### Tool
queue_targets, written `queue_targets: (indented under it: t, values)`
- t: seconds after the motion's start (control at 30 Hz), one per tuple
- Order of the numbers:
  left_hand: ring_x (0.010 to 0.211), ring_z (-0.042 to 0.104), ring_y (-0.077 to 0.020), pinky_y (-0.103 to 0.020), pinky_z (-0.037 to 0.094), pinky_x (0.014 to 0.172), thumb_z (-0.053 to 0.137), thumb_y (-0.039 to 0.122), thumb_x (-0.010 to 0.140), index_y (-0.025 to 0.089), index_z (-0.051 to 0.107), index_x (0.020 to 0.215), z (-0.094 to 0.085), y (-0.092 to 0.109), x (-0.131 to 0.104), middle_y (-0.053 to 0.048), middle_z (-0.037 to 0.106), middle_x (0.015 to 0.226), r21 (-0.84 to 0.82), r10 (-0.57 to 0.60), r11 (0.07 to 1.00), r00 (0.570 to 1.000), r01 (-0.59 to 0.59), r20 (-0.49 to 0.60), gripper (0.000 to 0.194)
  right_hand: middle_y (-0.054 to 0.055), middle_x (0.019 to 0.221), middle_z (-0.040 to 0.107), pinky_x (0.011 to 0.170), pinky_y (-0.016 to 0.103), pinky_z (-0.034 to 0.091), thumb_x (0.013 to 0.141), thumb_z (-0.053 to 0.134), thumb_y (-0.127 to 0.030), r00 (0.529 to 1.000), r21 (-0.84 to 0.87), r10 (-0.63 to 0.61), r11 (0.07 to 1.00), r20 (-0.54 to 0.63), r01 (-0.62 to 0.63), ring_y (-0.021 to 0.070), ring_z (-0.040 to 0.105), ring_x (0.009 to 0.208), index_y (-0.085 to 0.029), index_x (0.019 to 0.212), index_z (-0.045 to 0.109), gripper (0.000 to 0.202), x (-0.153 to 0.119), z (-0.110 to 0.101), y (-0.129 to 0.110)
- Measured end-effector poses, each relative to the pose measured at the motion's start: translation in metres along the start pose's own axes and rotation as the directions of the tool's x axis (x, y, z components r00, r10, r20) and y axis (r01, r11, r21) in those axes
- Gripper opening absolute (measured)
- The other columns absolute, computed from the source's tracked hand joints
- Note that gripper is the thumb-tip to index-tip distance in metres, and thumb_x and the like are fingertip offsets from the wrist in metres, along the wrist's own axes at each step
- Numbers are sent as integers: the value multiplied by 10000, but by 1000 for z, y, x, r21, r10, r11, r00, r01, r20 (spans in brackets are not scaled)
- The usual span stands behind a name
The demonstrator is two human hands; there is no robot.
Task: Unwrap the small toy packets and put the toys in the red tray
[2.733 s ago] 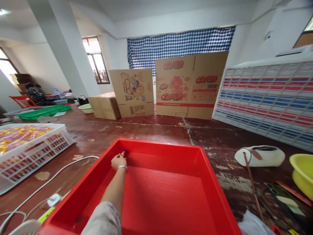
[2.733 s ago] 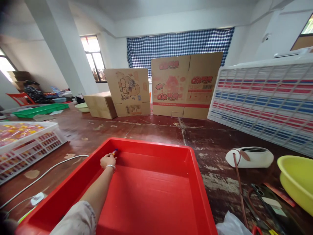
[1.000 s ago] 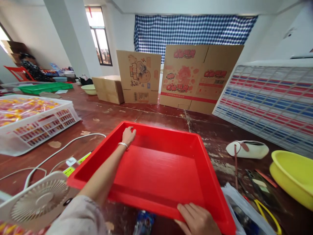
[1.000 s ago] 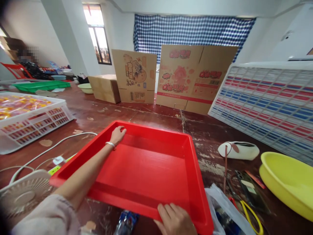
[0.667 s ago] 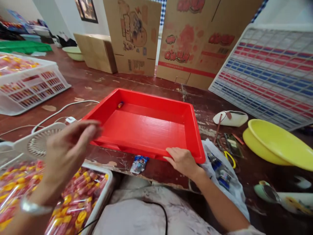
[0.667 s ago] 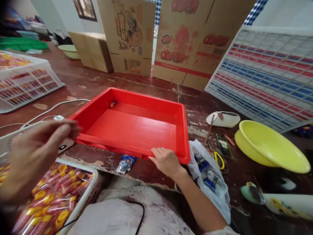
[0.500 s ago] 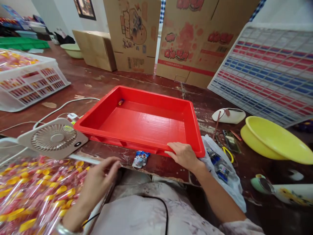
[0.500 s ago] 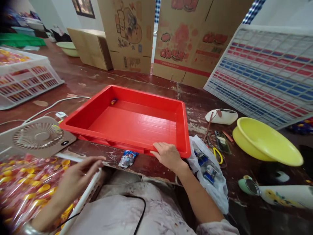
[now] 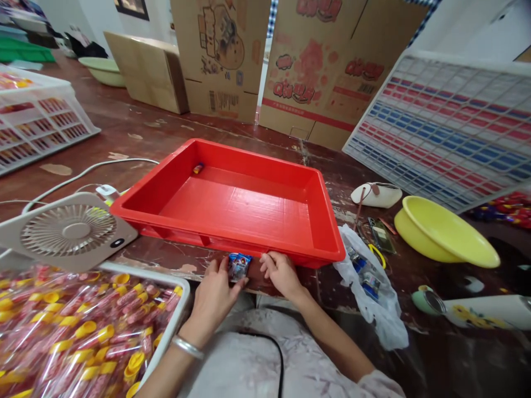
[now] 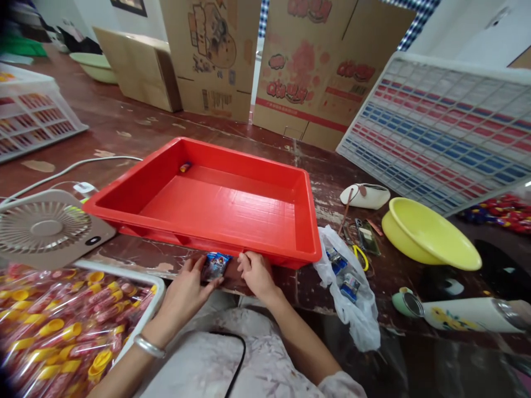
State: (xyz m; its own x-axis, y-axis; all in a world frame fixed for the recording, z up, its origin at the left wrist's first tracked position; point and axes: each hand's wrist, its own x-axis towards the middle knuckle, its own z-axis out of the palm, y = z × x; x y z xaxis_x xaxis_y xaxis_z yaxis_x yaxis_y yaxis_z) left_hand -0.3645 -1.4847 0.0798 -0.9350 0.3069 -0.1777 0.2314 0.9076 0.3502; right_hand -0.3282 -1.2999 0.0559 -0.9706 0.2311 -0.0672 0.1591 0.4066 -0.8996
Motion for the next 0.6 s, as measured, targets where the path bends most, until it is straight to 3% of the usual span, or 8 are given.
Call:
queue_targets:
  t: [0.17, 0.27, 0.47, 0.6]
  values:
    - [1164, 571, -354, -430, 522, 921, 563, 417, 928, 69, 422, 1443, -3, 15, -7, -189, 535, 1249, 96, 11, 995, 1000, -8, -26, 637, 29, 665, 693, 574, 231, 467, 978, 458, -406, 999, 17, -30, 999, 34, 29, 106, 595, 496, -159, 804, 669, 368, 21, -9, 5]
    - [1176, 563, -349, -441, 525, 938, 534, 431, 945, 65, 418, 1445, -2, 14, -8, -194, 509, 1276, 94, 0, 996, 1000, 2, -26, 630, 11, 643, 678, 583, 227, 464, 968, 468, -392, 999, -3, -41, 999, 10, 41, 97, 586, 487, -164, 799, 671, 349, 29, -12, 7]
    - [1190, 539, -345, -442, 527, 953, 605, 431, 908, 44, 375, 1466, 0, 14, -10, -181, 510, 1245, 48, 7, 999, 1000, -7, 2, 717, -3, 581, 636, 455, 222, 381, 929, 501, -521, 975, 36, 160, 985, 155, -168, 106, 533, 419, -189, 721, 593, 403, 13, 2, 3]
    - [1161, 545, -343, -437, 529, 949, 613, 379, 906, 2, 358, 1463, 5, 14, -15, -193, 512, 1212, 21, 50, 999, 999, -49, -10, 719, -4, 574, 625, 509, 231, 348, 856, 615, -555, 981, -126, 167, 980, 95, -154, 109, 527, 494, -194, 661, 588, 412, 10, 14, -9]
